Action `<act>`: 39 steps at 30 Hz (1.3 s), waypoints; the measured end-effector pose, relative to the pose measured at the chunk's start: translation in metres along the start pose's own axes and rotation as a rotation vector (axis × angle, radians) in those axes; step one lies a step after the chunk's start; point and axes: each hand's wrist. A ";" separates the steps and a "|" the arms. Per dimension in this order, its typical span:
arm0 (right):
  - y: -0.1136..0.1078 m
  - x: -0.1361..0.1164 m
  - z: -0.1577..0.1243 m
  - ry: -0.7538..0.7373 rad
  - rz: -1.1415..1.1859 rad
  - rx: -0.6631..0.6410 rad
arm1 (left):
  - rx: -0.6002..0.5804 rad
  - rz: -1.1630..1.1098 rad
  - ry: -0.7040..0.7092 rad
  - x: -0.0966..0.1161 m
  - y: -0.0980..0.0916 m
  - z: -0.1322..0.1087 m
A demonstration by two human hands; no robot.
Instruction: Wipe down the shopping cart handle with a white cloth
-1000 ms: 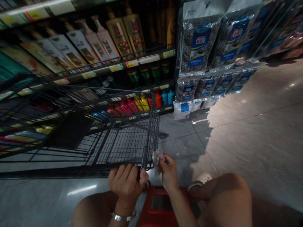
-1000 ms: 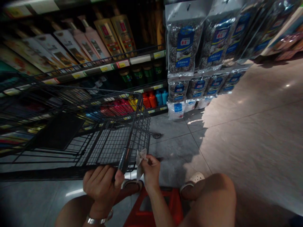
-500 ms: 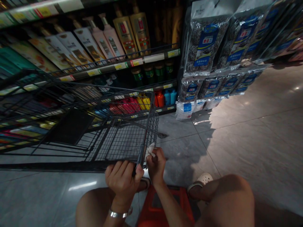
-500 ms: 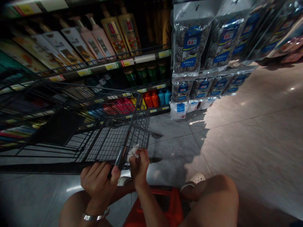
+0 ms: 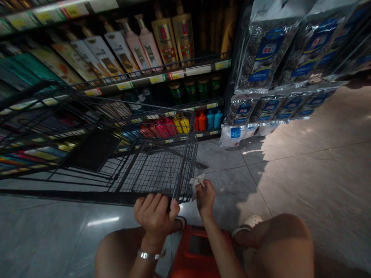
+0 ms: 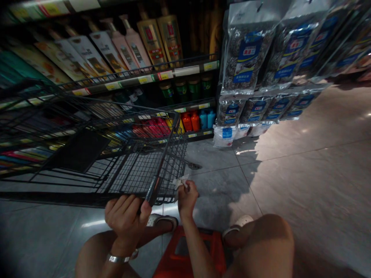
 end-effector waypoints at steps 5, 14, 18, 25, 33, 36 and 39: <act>0.008 -0.005 0.016 -0.056 0.009 -0.025 | 0.036 -0.022 0.012 -0.003 0.002 0.000; 0.031 0.013 0.018 -0.195 -0.146 -0.093 | 0.041 -0.013 0.054 -0.011 0.000 -0.003; 0.031 0.015 0.020 -0.255 -0.166 -0.144 | 0.049 0.005 0.060 -0.016 0.000 -0.005; 0.029 0.020 0.017 -0.279 -0.142 -0.180 | -0.002 0.000 0.078 -0.023 -0.005 -0.012; 0.021 0.033 0.020 -0.095 -0.015 -0.147 | 0.006 -0.022 0.102 -0.030 -0.010 -0.014; 0.017 0.037 0.024 -0.024 0.014 -0.117 | -0.017 -0.021 0.142 -0.033 -0.014 -0.016; 0.023 0.036 0.023 0.028 0.041 -0.079 | -0.027 -0.020 0.169 -0.035 -0.019 -0.019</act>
Point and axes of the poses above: each hand's wrist, its own z-axis towards the middle knuckle, its own y-axis out of the palm, x = y × z, and after that the axes turned 5 degrees about -z, right-handed
